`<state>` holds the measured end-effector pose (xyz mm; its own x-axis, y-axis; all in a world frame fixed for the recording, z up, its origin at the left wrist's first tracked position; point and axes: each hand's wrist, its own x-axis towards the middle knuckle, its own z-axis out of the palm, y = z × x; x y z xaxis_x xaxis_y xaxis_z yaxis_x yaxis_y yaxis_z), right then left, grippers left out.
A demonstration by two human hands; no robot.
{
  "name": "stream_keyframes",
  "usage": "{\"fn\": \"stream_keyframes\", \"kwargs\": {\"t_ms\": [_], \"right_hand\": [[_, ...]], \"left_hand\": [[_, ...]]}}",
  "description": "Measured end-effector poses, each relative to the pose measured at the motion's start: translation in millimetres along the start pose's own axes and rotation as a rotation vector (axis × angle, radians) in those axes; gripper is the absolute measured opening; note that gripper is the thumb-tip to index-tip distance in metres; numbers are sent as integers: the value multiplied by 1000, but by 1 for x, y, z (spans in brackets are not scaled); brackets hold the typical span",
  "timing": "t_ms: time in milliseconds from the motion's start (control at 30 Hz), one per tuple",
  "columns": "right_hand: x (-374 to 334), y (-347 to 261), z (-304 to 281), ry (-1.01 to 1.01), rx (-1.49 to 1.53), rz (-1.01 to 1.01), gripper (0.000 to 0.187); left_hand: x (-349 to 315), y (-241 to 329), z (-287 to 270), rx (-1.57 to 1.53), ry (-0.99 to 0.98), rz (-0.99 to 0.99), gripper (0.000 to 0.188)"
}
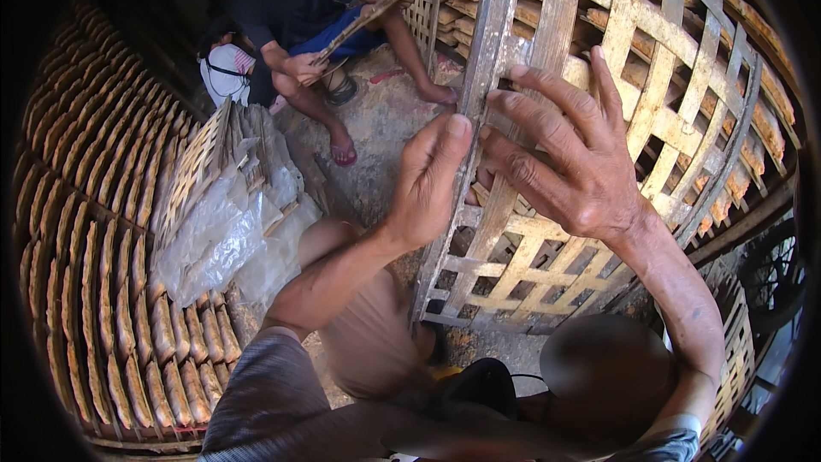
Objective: The person assembles a rectangular bamboo tray by inserting thin bamboo strips into a pre-woven frame. They lift the tray to inspect the fit, then place it on the floor and handle a plastic sheet before picking up the tray again.
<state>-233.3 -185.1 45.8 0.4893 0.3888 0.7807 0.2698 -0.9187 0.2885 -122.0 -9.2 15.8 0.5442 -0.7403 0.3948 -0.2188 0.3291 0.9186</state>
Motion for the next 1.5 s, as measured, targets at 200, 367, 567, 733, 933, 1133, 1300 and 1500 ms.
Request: {"fn": "stream_keyframes", "kwargs": {"t_ms": [200,367,567,733,933,1133,1300,1500], "right_hand": [[-15,-10,12,-14,86,-53,29],[-28,-34,25,-116,169,22,37],[-35,-39,28,-180,231,42,50],[-37,-46,30,-203,209,52,50],[-51,-59,41,-225,209,35,52],[-56,-72,43,-276,267,43,49],[-63,-80,44,-320,318,-14,48],[-65,-89,45,-358,311,-7,51]], "left_hand": [[5,-3,6,28,69,111,42],[15,-16,-11,-43,68,97,42],[14,-13,-9,-65,85,87,44],[18,-19,-11,-26,146,132,46],[17,-9,-12,140,272,-11,46],[21,-24,-35,174,201,147,51],[24,-26,-31,-8,228,88,51],[23,-17,-30,-119,259,-13,47]]}}
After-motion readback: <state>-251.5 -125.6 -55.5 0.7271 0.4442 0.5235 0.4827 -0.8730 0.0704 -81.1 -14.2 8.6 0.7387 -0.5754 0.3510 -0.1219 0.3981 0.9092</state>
